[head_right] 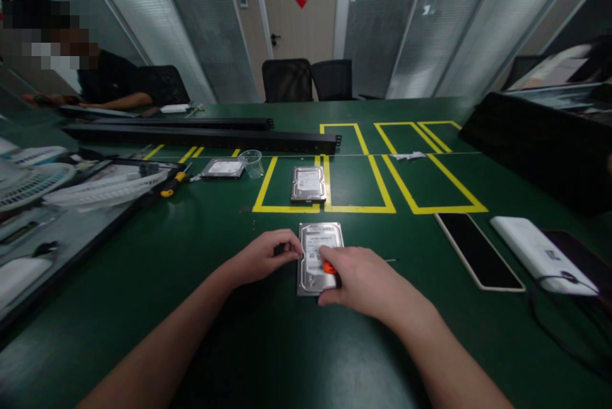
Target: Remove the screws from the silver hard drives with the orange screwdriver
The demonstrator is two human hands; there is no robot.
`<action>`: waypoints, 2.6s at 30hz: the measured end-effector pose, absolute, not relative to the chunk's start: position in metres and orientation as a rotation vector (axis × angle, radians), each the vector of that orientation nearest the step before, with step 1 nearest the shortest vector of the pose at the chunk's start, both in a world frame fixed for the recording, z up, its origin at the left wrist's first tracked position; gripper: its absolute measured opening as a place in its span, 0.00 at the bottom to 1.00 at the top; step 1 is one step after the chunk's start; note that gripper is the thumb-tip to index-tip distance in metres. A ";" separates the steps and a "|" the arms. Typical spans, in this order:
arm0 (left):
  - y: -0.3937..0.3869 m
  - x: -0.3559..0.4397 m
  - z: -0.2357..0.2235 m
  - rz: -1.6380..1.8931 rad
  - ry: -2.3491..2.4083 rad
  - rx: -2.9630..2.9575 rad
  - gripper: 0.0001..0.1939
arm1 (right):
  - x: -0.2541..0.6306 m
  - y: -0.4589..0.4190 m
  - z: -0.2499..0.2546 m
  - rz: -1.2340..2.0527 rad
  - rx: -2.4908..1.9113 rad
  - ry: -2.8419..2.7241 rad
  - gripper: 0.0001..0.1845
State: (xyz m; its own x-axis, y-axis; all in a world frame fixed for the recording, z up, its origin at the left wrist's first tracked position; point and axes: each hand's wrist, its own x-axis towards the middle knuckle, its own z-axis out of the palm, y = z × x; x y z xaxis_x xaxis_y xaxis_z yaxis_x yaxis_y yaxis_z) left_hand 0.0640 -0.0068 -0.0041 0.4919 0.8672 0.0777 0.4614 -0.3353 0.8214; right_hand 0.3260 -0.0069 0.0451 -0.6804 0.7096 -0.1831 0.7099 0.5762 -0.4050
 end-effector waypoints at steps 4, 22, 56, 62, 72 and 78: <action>-0.008 0.064 -0.002 0.672 1.091 1.957 0.04 | 0.324 -0.008 0.047 -0.719 1.267 2.770 0.21; -0.006 0.062 -0.003 0.644 1.100 1.887 0.04 | 0.332 -0.012 0.060 -0.721 1.284 2.966 0.15; -0.005 0.060 -0.011 0.712 1.029 1.894 0.17 | 0.305 -0.011 0.017 -2.064 1.486 3.405 0.08; -0.005 0.060 -0.012 0.712 1.023 1.891 0.16 | 0.303 -0.011 0.015 -2.080 1.483 3.379 0.09; -0.005 0.061 -0.010 0.702 1.038 1.890 0.16 | 0.303 -0.009 0.014 -2.109 1.484 3.340 0.09; -0.005 0.060 -0.012 0.710 1.021 1.898 0.16 | 0.302 -0.009 0.016 -2.085 1.449 3.390 0.09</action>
